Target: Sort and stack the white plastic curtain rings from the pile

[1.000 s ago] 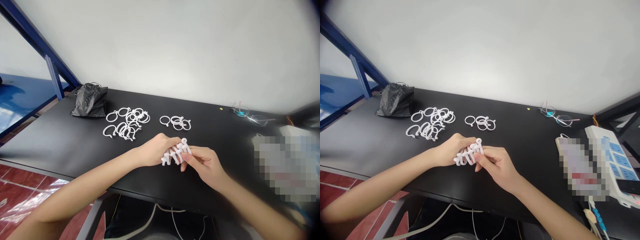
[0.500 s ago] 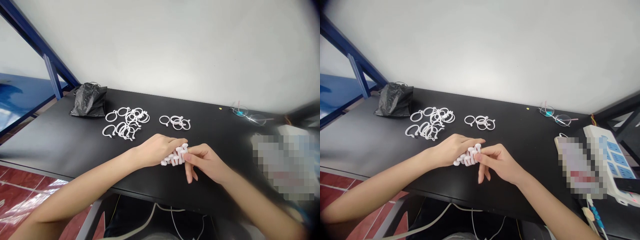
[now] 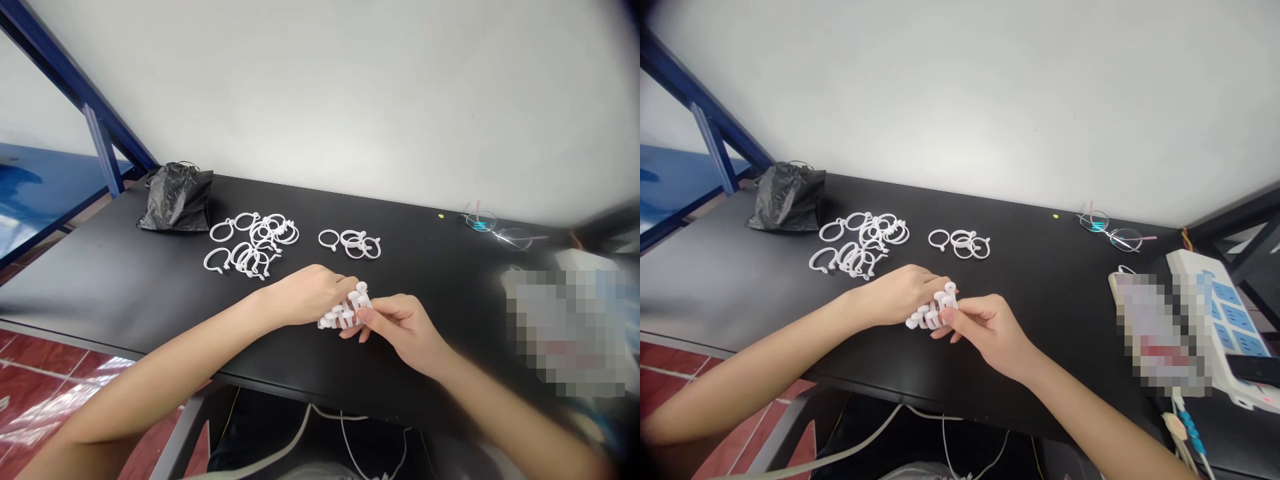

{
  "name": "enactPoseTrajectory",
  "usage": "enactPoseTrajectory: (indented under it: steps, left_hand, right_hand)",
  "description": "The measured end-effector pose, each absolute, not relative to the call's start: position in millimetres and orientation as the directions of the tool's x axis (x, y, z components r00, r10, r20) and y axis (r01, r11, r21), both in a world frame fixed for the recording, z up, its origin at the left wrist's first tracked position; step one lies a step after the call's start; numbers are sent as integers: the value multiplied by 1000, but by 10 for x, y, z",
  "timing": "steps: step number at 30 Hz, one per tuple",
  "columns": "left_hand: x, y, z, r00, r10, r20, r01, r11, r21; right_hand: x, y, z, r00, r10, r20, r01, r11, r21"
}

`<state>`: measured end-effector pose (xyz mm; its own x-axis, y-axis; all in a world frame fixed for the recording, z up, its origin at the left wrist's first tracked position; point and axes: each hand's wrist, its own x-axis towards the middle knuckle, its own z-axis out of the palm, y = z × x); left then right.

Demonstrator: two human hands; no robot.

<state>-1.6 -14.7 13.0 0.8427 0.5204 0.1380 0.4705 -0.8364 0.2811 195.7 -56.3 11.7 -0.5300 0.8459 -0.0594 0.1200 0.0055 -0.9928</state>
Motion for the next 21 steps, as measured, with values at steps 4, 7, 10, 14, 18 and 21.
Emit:
enactPoseTrajectory:
  steps: [4, 7, 10, 14, 18, 21]
  left_hand:
    - [-26, -87, 136, 830, 542, 135, 371, -714, 594]
    - [-17, -44, 102, 835, 527, 157, 279, -652, 705]
    - [-4, -25, 60, 816, 547, 187, 242, -617, 749]
    - [13, -40, 44, 797, 562, 220, 207, -597, 775]
    - [24, -80, 71, 780, 606, 157, 374, -652, 660]
    - [26, -105, 61, 757, 631, 170, 533, -747, 397]
  right_hand:
    - [1935, -570, 102, -485, 873, -59, 125, 2, -992]
    - [1930, -584, 117, -457, 889, -10, 146, 64, -987]
    - [1942, -599, 143, -436, 899, 50, 181, 142, -973]
    - [1971, -600, 156, -441, 896, 56, 222, 170, -960]
    - [1984, -562, 156, -467, 881, -68, 157, 7, -988]
    - [1980, -530, 169, -535, 827, -174, 100, -142, -985]
